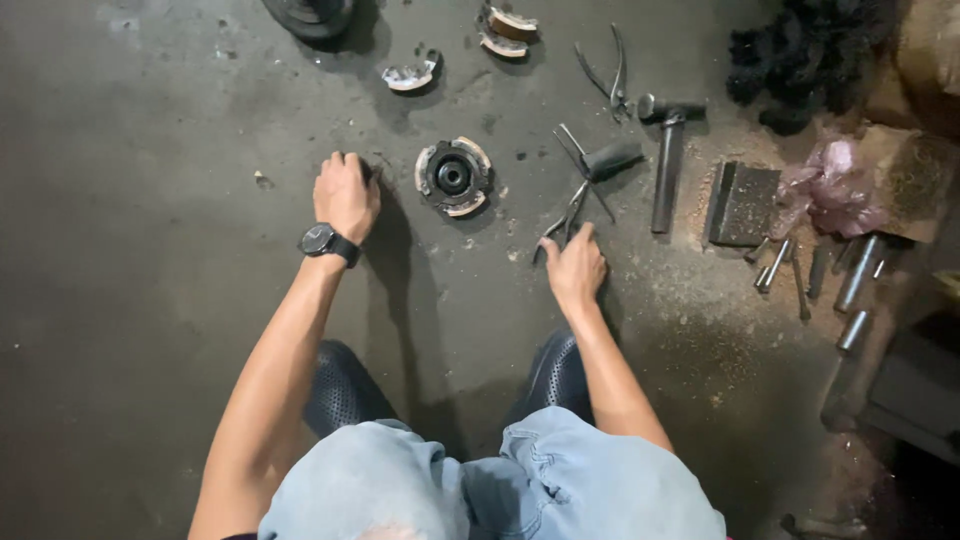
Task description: Disassembling and inspecting a centrifugal clutch assembly on a workshop floor.
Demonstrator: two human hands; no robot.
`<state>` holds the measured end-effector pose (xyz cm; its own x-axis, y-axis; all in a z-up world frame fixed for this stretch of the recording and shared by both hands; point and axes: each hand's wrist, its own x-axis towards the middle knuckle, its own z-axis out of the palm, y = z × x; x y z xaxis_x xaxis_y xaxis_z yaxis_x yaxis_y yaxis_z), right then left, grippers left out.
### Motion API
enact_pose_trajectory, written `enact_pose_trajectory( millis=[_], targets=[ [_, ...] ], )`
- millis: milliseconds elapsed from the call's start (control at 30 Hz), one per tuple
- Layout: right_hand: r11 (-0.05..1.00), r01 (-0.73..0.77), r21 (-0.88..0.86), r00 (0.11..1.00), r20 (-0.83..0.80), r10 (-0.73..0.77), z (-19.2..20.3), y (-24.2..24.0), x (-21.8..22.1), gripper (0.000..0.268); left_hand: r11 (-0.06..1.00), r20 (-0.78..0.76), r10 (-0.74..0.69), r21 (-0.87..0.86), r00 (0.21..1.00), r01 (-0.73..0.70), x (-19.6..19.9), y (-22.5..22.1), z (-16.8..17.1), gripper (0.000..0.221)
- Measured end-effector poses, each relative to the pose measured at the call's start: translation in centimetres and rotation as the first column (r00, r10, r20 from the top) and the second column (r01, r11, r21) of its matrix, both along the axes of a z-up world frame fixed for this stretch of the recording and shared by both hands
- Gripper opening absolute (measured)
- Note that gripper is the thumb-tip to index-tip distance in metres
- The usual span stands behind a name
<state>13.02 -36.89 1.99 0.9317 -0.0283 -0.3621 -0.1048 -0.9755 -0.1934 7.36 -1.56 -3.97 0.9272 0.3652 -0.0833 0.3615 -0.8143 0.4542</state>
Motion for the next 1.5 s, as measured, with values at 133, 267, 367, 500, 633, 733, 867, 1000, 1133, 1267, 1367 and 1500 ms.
enact_pose_trajectory(
  millis=[133, 267, 367, 500, 633, 733, 867, 1000, 1133, 1267, 1367, 1500],
  targets=[
    [0.984, 0.125, 0.125, 0.992, -0.024, -0.123, -1.1, -0.3, 0.0, 0.057, 0.988, 0.196, 0.089, -0.145, 0.977, -0.061, -1.2, -0.5, 2.0, 0.019],
    [0.891, 0.323, 0.320, 0.942, -0.203, -0.268, -3.3, -2.6, 0.9, 0.030, 0.887, 0.182, 0.276, -0.426, 0.944, -0.177, -1.6, -1.6, 4.8, 0.017],
    [0.925, 0.124, 0.358, 0.973, 0.137, -0.184, -1.1, -2.5, 2.4, 0.021, 0.832, 0.219, 0.321, -0.529, 0.921, -0.164, -1.7, -2.8, 6.0, 0.017],
    [0.930, -0.029, 0.367, 0.926, 0.359, -0.113, -1.1, -3.0, 5.6, 0.021, 0.763, 0.126, 0.308, -0.625, 0.943, -0.165, -1.5, -3.8, 6.7, 0.017],
    [0.964, -0.140, 0.225, 0.862, 0.507, 0.007, -4.9, -4.4, 11.1, 0.034, 0.742, 0.098, 0.263, -0.656, 0.960, -0.136, -1.4, -4.0, 6.9, 0.023],
    [0.957, -0.067, 0.283, 0.935, 0.353, -0.039, -3.0, -2.9, 16.8, 0.027, 0.613, 0.050, 0.319, -0.773, 0.947, -0.165, -0.8, -4.2, 8.0, 0.017],
    [0.949, -0.315, 0.031, 0.865, 0.421, 0.273, -2.6, -0.1, 21.3, 0.052, 0.605, 0.038, 0.316, -0.778, 0.948, -0.171, 0.8, -4.0, 8.9, 0.017],
    [0.939, -0.312, -0.147, 0.905, 0.253, 0.341, -4.2, 1.9, 22.9, 0.054, 0.646, 0.003, 0.319, -0.733, 0.948, -0.215, 1.0, -4.1, 9.1, 0.017],
    [0.971, 0.036, 0.236, 0.998, 0.046, -0.048, 7.4, 2.7, 20.5, 0.017, 0.541, 0.000, 0.354, -0.815, 0.935, -0.205, 0.4, -4.2, 7.0, 0.017],
    [0.843, -0.121, 0.525, 0.957, 0.289, -0.042, 7.9, -0.8, 17.8, 0.015, 0.515, -0.031, 0.386, -0.822, 0.922, -0.243, 0.9, -4.9, 6.7, 0.016],
    [0.203, 0.548, 0.811, 0.827, -0.489, -0.279, 7.0, 2.4, 11.5, 0.011, 0.500, 0.030, 0.422, -0.841, 0.906, -0.205, 1.6, -5.3, 6.0, 0.016],
    [0.379, 0.596, 0.708, 0.746, -0.663, 0.064, 5.3, 7.4, 4.6, 0.011, 0.441, 0.062, 0.445, -0.884, 0.893, -0.158, 2.0, -5.4, 5.6, 0.017]
  ],
)
